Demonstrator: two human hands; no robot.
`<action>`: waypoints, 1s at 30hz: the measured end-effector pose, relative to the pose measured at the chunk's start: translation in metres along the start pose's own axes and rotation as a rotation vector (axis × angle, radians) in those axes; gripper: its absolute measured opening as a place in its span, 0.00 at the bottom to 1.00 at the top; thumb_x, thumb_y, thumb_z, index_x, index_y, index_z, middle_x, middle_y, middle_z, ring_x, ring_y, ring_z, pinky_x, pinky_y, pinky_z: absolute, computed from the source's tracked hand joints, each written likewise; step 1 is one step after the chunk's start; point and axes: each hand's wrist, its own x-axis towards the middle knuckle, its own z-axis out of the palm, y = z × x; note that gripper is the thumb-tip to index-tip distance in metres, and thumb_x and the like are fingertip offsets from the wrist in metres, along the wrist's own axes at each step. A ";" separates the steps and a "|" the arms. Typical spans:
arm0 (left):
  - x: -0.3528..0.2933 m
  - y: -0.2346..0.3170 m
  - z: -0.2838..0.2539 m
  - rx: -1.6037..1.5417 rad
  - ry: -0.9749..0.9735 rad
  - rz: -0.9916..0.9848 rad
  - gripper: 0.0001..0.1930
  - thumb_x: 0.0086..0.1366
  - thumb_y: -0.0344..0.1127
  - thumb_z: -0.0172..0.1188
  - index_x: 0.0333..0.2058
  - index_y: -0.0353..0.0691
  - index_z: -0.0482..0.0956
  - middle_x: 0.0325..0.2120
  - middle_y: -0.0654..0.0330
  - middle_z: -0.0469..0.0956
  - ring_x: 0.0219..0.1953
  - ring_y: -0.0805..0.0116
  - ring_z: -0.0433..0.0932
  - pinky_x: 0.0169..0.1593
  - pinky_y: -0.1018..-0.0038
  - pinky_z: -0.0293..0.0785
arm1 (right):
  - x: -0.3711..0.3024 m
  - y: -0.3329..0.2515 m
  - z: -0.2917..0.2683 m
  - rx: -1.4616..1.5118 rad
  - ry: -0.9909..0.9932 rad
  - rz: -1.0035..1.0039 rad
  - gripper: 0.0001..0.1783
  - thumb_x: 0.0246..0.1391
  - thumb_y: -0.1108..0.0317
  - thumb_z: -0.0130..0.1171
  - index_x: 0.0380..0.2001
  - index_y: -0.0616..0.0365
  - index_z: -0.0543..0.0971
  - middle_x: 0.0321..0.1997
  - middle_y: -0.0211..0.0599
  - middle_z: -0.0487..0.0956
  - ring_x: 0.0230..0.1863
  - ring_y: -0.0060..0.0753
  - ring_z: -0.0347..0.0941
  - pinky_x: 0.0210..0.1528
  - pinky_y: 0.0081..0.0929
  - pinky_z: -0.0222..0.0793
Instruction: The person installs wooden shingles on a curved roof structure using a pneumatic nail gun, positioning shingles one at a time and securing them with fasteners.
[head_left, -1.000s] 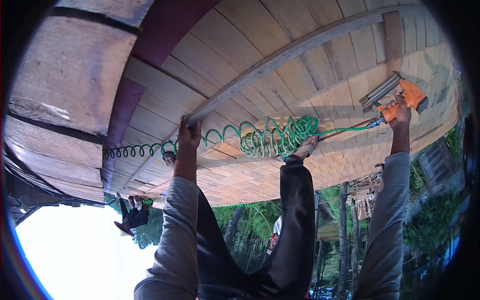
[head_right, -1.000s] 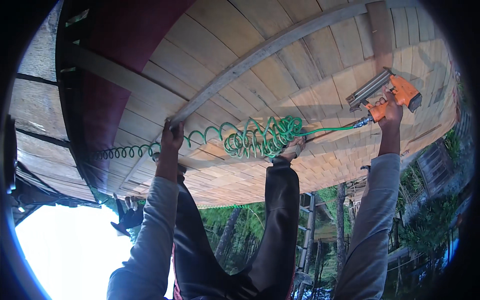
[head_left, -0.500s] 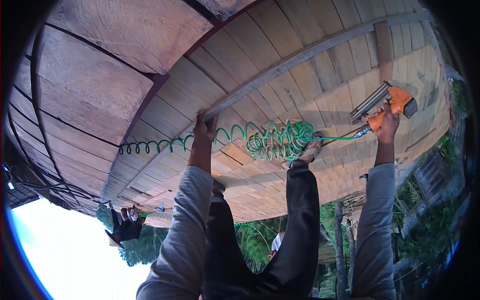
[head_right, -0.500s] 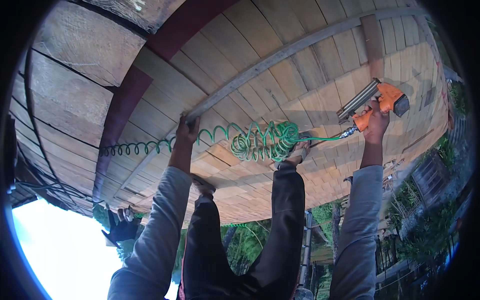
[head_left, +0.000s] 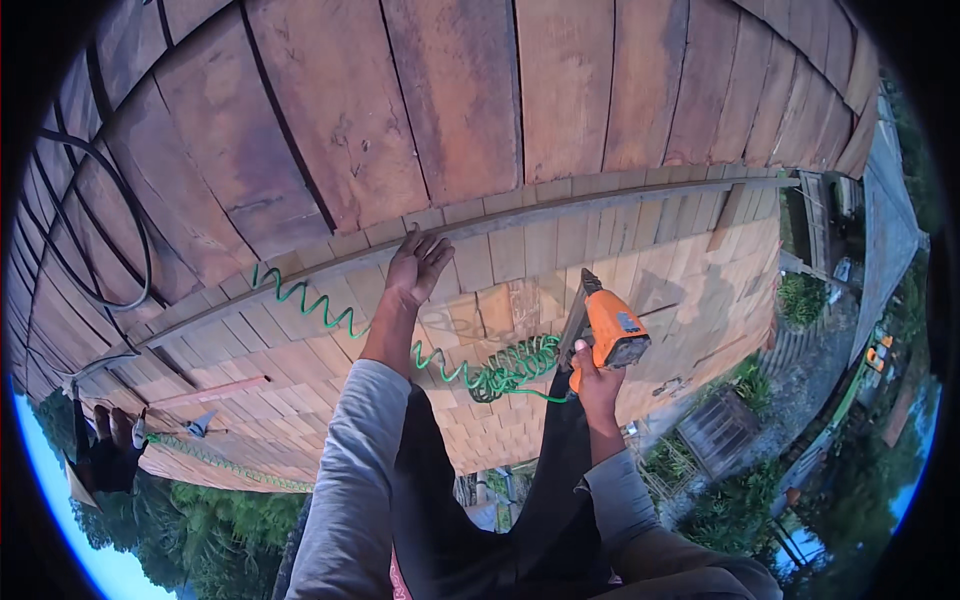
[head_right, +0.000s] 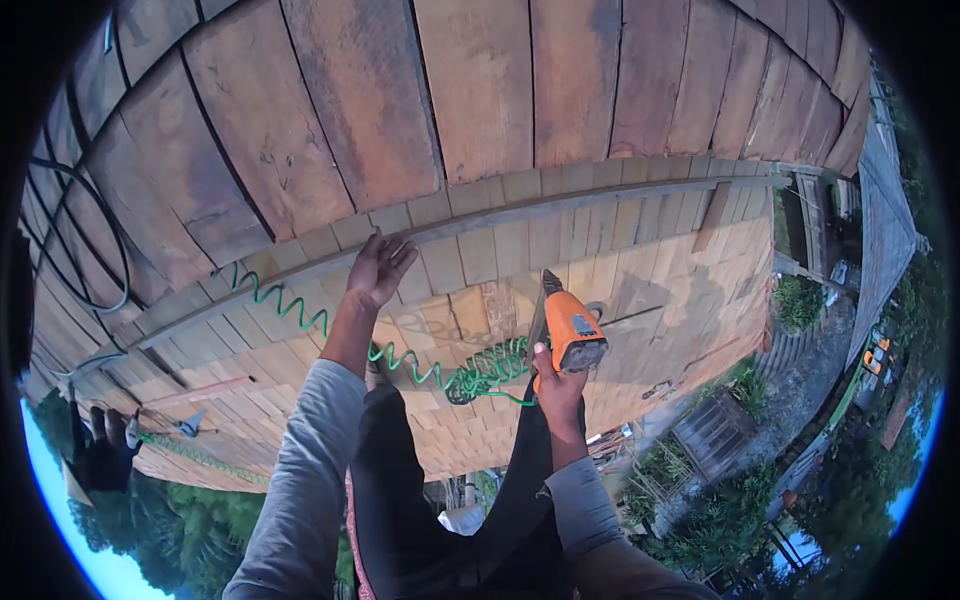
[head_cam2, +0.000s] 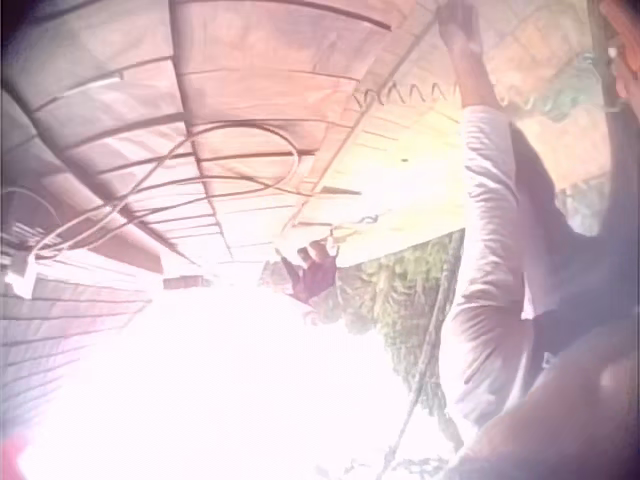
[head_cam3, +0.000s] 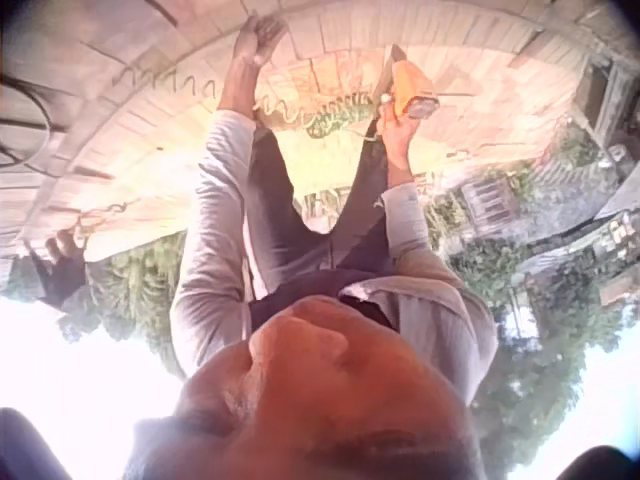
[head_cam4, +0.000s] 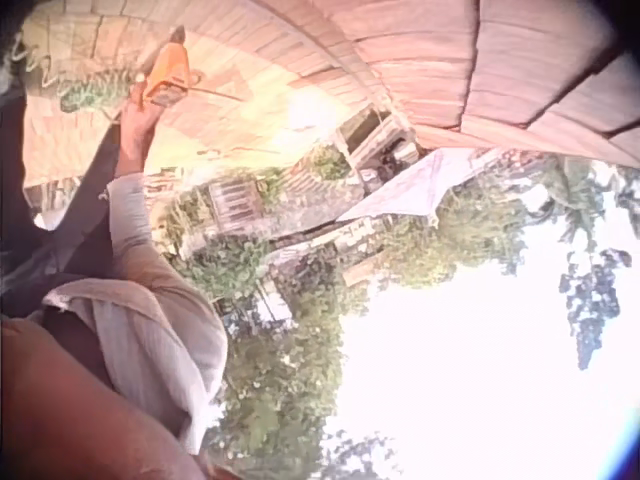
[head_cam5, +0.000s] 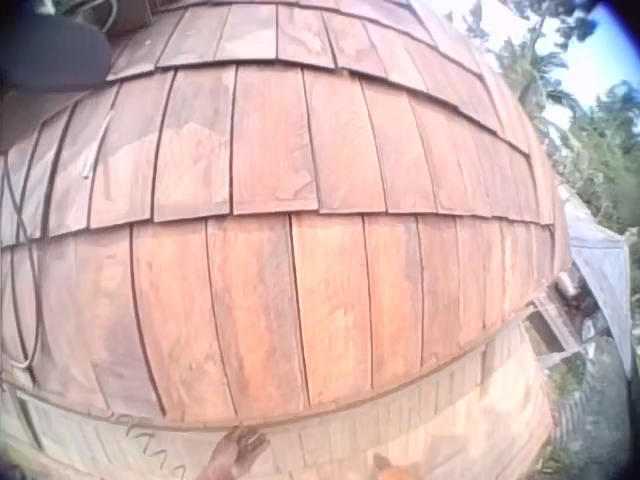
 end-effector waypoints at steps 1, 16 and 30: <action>-0.015 0.024 -0.017 -0.033 -0.027 0.024 0.27 0.73 0.43 0.57 0.61 0.32 0.60 0.61 0.42 0.62 0.63 0.43 0.66 0.69 0.51 0.66 | -0.011 0.009 0.010 -0.137 -0.075 -0.122 0.19 0.59 0.74 0.66 0.52 0.65 0.74 0.33 0.30 0.78 0.26 0.19 0.72 0.30 0.20 0.71; -0.392 0.198 -0.467 0.237 0.859 0.302 0.21 0.71 0.47 0.59 0.50 0.34 0.73 0.43 0.53 0.79 0.41 0.61 0.80 0.45 0.63 0.79 | -0.165 -0.139 0.225 -0.702 -0.956 -0.679 0.43 0.43 0.75 0.72 0.66 0.57 0.69 0.64 0.48 0.73 0.61 0.53 0.74 0.58 0.40 0.75; -0.478 0.042 -0.373 0.207 0.687 0.066 0.23 0.73 0.48 0.57 0.54 0.33 0.71 0.48 0.52 0.78 0.49 0.58 0.80 0.53 0.61 0.77 | -0.121 -0.114 0.256 -0.925 -1.143 -0.612 0.49 0.38 0.87 0.63 0.68 0.49 0.67 0.66 0.41 0.71 0.63 0.53 0.71 0.63 0.42 0.70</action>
